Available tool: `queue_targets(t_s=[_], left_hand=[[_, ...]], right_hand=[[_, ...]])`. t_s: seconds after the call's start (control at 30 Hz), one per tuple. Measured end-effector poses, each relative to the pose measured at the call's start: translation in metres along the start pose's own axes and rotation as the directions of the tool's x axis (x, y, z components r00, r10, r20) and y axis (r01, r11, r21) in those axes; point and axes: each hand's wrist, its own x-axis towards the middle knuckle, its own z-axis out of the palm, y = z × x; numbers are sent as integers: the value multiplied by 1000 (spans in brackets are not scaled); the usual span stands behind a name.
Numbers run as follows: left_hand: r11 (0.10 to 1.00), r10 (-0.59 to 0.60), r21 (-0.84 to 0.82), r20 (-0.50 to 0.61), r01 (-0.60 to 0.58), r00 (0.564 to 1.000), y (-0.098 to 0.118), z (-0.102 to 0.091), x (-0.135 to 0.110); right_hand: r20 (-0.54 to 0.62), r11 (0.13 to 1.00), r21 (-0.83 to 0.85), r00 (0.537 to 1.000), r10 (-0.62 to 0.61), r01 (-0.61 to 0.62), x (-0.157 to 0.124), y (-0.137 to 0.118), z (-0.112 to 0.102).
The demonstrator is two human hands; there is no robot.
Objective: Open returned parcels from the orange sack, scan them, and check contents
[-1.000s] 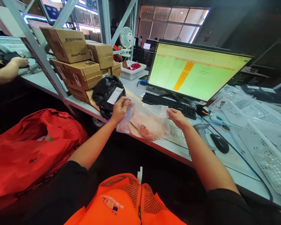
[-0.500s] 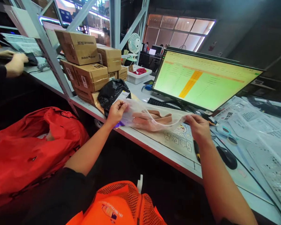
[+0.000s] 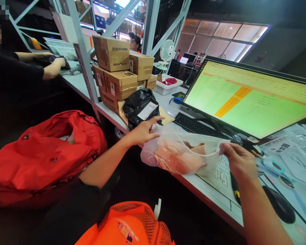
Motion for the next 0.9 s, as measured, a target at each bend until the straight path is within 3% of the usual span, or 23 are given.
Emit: queue_targets(t_s=[0.1, 0.17, 0.3, 0.43, 0.53, 0.67, 0.73, 0.8, 0.83, 0.9], left_hand=[[962, -9, 271, 188, -43, 982, 10, -7, -1], [927, -1, 366, 216, -80, 976, 13, -9, -6], [900, 171, 385, 123, -205, 978, 25, -13, -11], [897, 325, 325, -29, -298, 945, 39, -21, 9], [960, 232, 191, -122, -207, 965, 28, -21, 27], [988, -54, -150, -225, 20, 973, -9, -1, 35], [955, -136, -291, -249, 60, 959, -24, 12, 34], [942, -134, -333, -285, 33, 949, -29, 23, 33], [952, -108, -307, -303, 10, 947, -27, 27, 33], [985, -15, -167, -319, -41, 948, -20, 31, 32]], right_hand=[[-6, 1000, -24, 1000, 7, -7, 3, 7, -2], [-33, 999, -46, 999, 16, -18, 5, 9, -5], [-108, 1000, -31, 994, 3, -6, 13, -2, -8], [-262, 988, 49, 956, -129, 146, 22, -17, -6], [-299, 989, 23, 945, -131, 144, 24, -14, -8], [-233, 988, -112, 969, 79, -107, 22, -7, -20], [-352, 954, -252, 934, 66, -162, 21, -18, -19], [-427, 885, -464, 882, -198, -26, 16, -42, -5], [-346, 813, -570, 862, -370, 120, 11, -56, 9], [75, 619, -597, 804, -590, 510, -2, -82, 48]])
